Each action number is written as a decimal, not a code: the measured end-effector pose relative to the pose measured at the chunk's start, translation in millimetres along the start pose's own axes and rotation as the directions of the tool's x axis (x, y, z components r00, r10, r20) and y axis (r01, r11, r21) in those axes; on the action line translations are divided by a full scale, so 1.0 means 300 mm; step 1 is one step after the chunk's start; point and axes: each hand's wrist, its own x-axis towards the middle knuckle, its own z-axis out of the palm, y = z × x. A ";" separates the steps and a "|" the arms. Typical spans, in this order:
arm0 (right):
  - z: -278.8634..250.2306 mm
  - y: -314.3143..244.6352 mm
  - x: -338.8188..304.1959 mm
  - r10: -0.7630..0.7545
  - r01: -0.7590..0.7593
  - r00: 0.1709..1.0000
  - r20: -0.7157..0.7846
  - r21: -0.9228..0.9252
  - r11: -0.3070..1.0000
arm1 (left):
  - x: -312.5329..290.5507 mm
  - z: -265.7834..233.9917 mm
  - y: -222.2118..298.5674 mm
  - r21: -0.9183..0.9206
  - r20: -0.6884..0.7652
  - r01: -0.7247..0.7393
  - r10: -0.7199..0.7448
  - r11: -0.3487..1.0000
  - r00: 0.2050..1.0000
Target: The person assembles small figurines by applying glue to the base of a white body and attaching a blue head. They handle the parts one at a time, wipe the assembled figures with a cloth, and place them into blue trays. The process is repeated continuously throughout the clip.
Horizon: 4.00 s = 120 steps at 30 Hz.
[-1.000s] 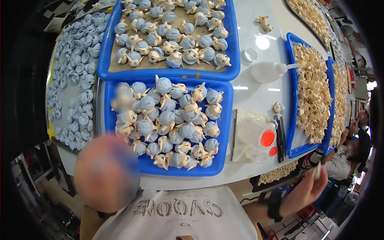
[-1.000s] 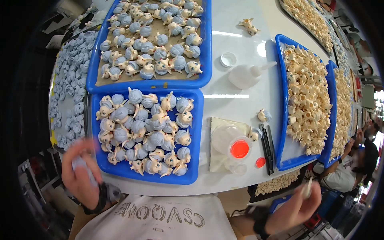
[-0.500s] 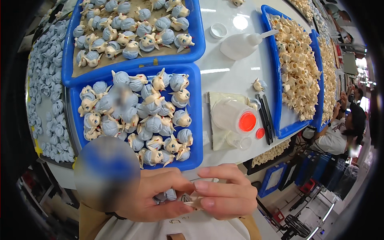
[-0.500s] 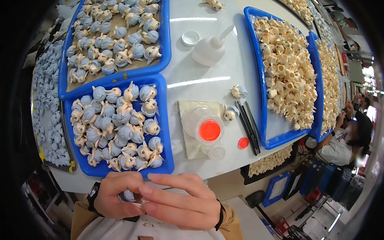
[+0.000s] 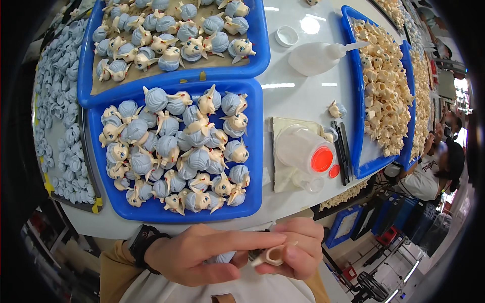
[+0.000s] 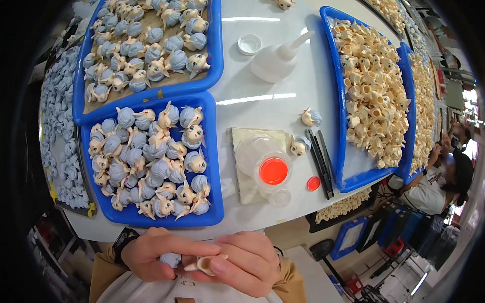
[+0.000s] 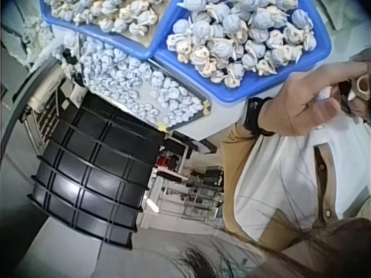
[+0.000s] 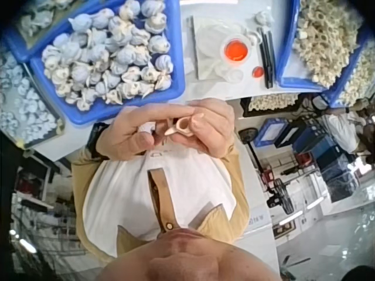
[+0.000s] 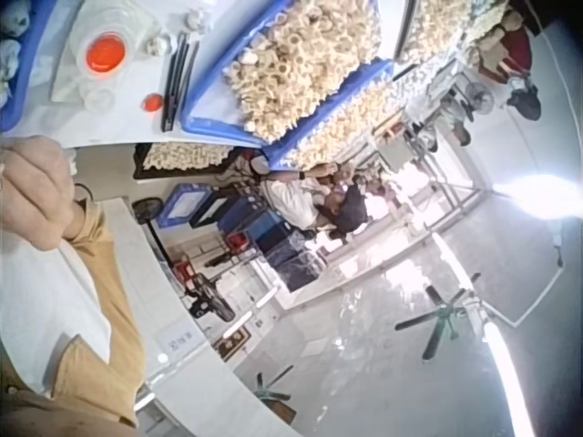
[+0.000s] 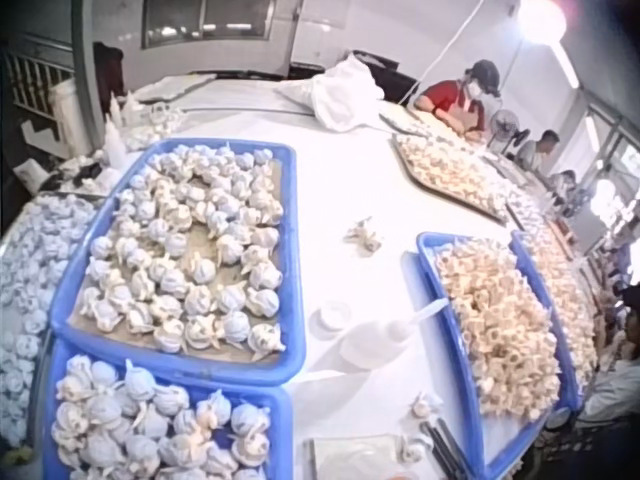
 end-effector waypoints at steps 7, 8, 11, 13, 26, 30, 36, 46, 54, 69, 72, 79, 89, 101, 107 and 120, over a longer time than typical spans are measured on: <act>-0.017 -0.019 -0.010 0.189 -0.068 0.923 -0.335 0.341 0.937 | -0.038 0.024 -0.036 -0.267 -0.127 -0.012 -0.023 0.964 0.992; -0.047 -0.029 -0.016 0.245 -0.125 0.914 -0.322 0.351 0.928 | -0.044 0.022 -0.027 -0.254 -0.129 0.018 -0.052 0.967 0.990; -0.115 -0.003 -0.032 0.277 -0.194 0.875 -0.397 0.237 0.952 | -0.042 0.016 -0.034 -0.267 -0.182 -0.041 -0.009 0.963 0.983; -0.161 0.037 -0.068 0.310 -0.295 0.832 -0.461 0.105 0.950 | -0.044 0.015 -0.048 -0.317 -0.211 -0.032 -0.038 0.948 0.977; -0.171 0.071 -0.084 0.599 -0.617 0.769 -0.223 -0.014 0.787 | -0.039 0.007 -0.059 -0.311 -0.177 -0.121 0.067 0.943 0.982; -0.172 0.084 -0.081 0.540 -0.563 0.822 -0.183 -0.114 0.818 | -0.046 0.012 -0.033 -0.138 -0.259 -0.102 0.063 0.985 0.964; -0.186 0.099 -0.064 0.498 -0.513 0.858 -0.126 -0.207 0.833 | -0.028 0.012 -0.018 -0.026 -0.262 -0.103 0.093 0.994 0.960; -0.173 0.090 -0.034 0.423 -0.413 0.904 -0.066 -0.392 0.822 | 0.003 0.007 -0.068 0.201 -0.223 -0.322 0.363 0.925 0.905; -0.153 0.078 -0.017 0.417 -0.398 0.907 -0.060 -0.441 0.804 | -0.032 0.010 -0.024 -0.065 -0.257 -0.132 0.111 0.989 0.960; -0.156 0.087 -0.086 0.428 -0.456 0.890 -0.157 -0.298 0.838 | -0.028 0.007 0.008 0.091 -0.287 0.080 -0.051 0.993 0.956; -0.161 0.088 -0.089 0.432 -0.459 0.888 -0.157 -0.318 0.829 | -0.013 -0.004 0.002 0.171 -0.244 0.064 -0.021 0.983 0.970; -0.087 0.012 -0.035 0.270 -0.211 0.952 -0.147 0.327 0.921 | 0.003 0.020 -0.007 0.158 -0.343 0.089 -0.030 0.983 0.939; -0.041 0.001 0.048 0.151 -0.183 0.975 0.161 0.203 0.962 | -0.006 -0.008 -0.016 0.249 -0.271 0.044 0.026 0.967 0.962; -0.069 -0.026 0.073 0.174 -0.270 0.943 0.284 0.346 0.899 | -0.014 0.005 0.015 -0.011 -0.120 0.279 -0.278 0.960 0.953; -0.301 0.086 0.099 0.304 -0.375 0.920 -0.249 -0.325 0.868 | -0.010 0.014 0.039 0.009 -0.119 0.311 -0.308 0.950 0.944; -0.455 0.442 0.210 0.436 -0.241 0.895 0.100 -0.713 0.658 | -0.265 -0.070 0.154 0.543 -0.829 0.500 0.336 0.675 0.447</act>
